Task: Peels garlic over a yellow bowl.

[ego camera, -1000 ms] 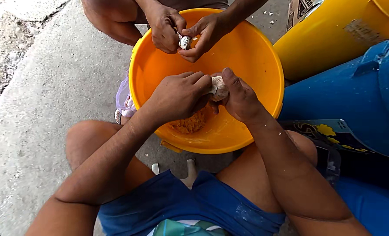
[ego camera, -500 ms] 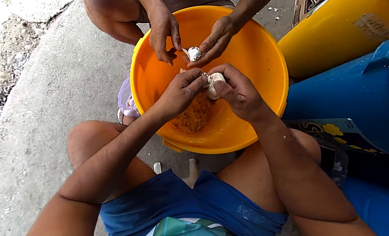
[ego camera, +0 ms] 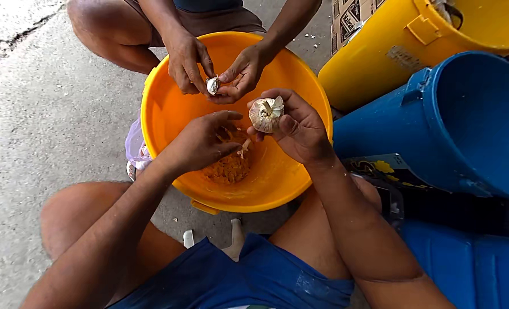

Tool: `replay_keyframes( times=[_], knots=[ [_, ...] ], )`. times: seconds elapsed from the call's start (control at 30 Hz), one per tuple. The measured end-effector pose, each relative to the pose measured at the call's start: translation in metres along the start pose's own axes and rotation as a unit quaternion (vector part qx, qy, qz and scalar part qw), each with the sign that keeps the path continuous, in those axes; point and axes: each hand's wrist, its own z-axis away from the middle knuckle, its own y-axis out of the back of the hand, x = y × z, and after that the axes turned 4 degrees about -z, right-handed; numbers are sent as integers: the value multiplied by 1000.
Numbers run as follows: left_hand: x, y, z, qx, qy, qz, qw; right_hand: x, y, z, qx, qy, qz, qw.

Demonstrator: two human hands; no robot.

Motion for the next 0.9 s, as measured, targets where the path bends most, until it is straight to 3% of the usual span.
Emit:
replay_keyframes(
  times=[0.23,0.4,0.47,0.57,0.73,0.9],
  knots=[
    [12,-9,-1,47,-47,153,986,9,-11,0,31,9,-15,999],
    [19,-12,2,73,-8,219,973,9,-11,-2,27,18,99,995],
    [28,-13,6,86,31,232,968,8,-14,-3,30,33,200,979],
    [11,-19,-5,104,-16,195,975,8,-21,-5,45,97,358,927],
    [6,-25,-9,159,-34,85,983,-1,-27,-10,47,124,426,895],
    [10,-30,-16,176,27,246,953,-6,-39,-6,40,129,460,878]
  ],
)
